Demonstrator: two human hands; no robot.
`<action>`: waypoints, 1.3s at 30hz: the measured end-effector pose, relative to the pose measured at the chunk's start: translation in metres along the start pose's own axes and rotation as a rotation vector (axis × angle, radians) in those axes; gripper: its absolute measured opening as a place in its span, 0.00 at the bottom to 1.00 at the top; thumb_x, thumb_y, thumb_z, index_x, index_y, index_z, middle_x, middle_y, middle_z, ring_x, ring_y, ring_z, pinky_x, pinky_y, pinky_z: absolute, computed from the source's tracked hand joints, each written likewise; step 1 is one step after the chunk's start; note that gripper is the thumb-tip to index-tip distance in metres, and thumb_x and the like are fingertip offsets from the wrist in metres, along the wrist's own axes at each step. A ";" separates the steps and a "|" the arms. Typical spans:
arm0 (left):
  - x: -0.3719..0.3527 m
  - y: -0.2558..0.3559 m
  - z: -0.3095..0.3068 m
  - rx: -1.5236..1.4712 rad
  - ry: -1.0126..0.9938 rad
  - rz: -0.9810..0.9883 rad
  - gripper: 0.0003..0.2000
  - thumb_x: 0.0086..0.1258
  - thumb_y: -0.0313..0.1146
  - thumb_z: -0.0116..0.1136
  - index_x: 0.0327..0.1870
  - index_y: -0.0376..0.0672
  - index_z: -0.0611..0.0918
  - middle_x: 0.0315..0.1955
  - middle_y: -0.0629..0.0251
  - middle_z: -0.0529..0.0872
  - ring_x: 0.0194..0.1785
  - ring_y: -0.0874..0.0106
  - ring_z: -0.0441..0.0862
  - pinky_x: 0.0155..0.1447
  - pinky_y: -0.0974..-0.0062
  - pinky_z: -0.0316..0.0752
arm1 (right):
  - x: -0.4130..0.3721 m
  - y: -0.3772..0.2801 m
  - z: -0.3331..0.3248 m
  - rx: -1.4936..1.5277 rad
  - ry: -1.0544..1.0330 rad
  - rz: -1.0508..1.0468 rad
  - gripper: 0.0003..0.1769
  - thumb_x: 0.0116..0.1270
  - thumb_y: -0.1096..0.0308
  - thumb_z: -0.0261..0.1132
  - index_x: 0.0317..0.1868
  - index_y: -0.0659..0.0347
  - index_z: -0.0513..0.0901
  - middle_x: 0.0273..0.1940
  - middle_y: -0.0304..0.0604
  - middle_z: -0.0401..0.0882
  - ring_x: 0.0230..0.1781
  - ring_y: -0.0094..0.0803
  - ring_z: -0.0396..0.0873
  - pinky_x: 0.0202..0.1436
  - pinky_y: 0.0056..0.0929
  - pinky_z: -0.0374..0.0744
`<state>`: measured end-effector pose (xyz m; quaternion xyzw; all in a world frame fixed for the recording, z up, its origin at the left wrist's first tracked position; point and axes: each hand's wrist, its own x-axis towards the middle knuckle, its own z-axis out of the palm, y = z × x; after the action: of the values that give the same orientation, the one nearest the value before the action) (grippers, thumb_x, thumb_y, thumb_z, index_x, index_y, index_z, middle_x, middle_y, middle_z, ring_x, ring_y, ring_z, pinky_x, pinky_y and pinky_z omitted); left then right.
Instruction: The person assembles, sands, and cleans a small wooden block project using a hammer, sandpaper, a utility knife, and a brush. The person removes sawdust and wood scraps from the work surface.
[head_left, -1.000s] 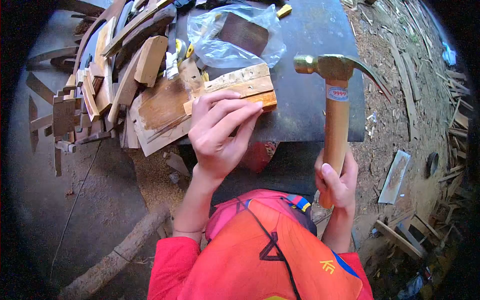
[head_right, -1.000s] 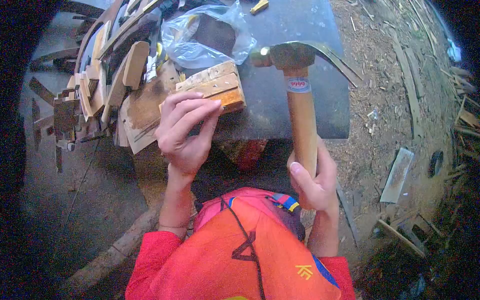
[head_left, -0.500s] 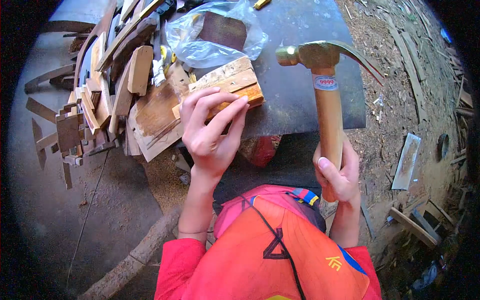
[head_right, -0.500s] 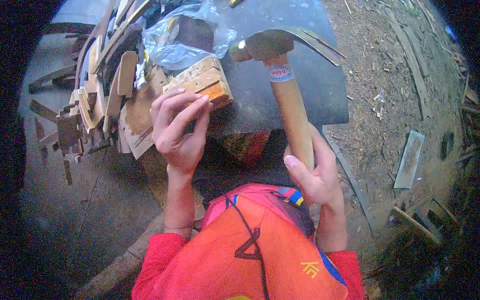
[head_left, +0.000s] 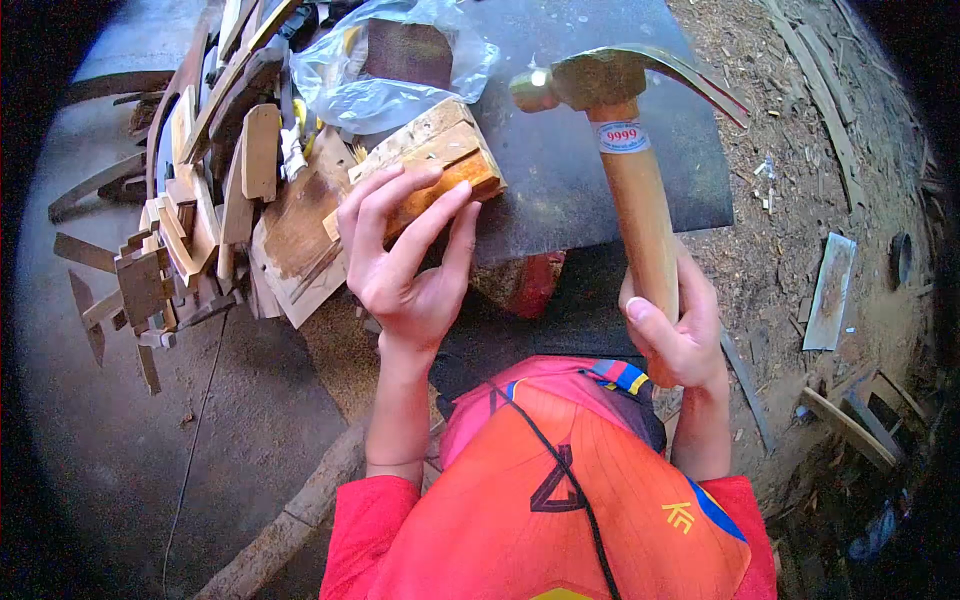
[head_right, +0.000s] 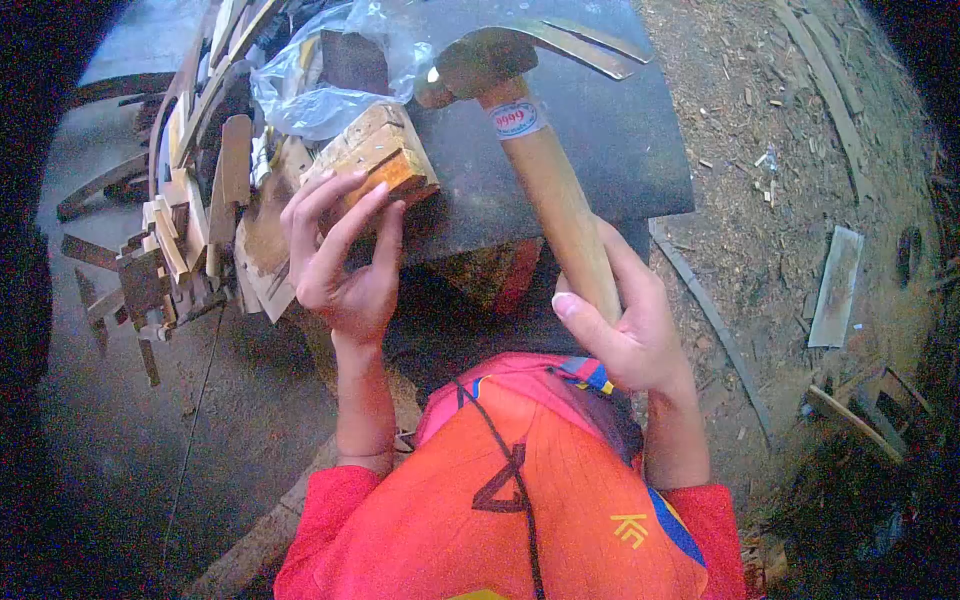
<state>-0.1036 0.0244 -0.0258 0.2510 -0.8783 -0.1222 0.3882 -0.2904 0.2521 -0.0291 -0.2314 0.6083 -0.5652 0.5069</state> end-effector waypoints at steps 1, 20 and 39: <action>0.000 0.001 0.001 -0.011 0.004 -0.002 0.18 0.60 0.19 0.85 0.51 0.47 0.97 0.53 0.62 0.95 0.65 0.56 0.88 0.70 0.58 0.83 | 0.000 0.001 0.000 -0.003 -0.001 -0.001 0.41 0.75 0.64 0.73 0.84 0.68 0.71 0.42 0.34 0.82 0.40 0.21 0.79 0.46 0.27 0.79; 0.017 -0.009 0.000 -0.204 0.087 -0.159 0.11 0.66 0.21 0.84 0.48 0.43 0.98 0.44 0.64 0.98 0.57 0.60 0.91 0.67 0.63 0.81 | 0.003 0.005 0.005 -0.022 -0.005 0.003 0.41 0.74 0.66 0.73 0.83 0.70 0.71 0.42 0.36 0.82 0.41 0.23 0.79 0.48 0.28 0.79; 0.019 -0.006 0.005 -0.222 0.136 -0.154 0.13 0.61 0.19 0.83 0.45 0.43 0.98 0.41 0.65 0.97 0.55 0.59 0.91 0.64 0.62 0.83 | 0.004 0.004 0.007 -0.065 -0.021 0.000 0.40 0.75 0.60 0.73 0.82 0.70 0.72 0.44 0.37 0.82 0.41 0.22 0.78 0.46 0.27 0.78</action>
<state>-0.1161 0.0096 -0.0193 0.2809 -0.8091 -0.2308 0.4617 -0.2843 0.2466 -0.0335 -0.2537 0.6209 -0.5427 0.5055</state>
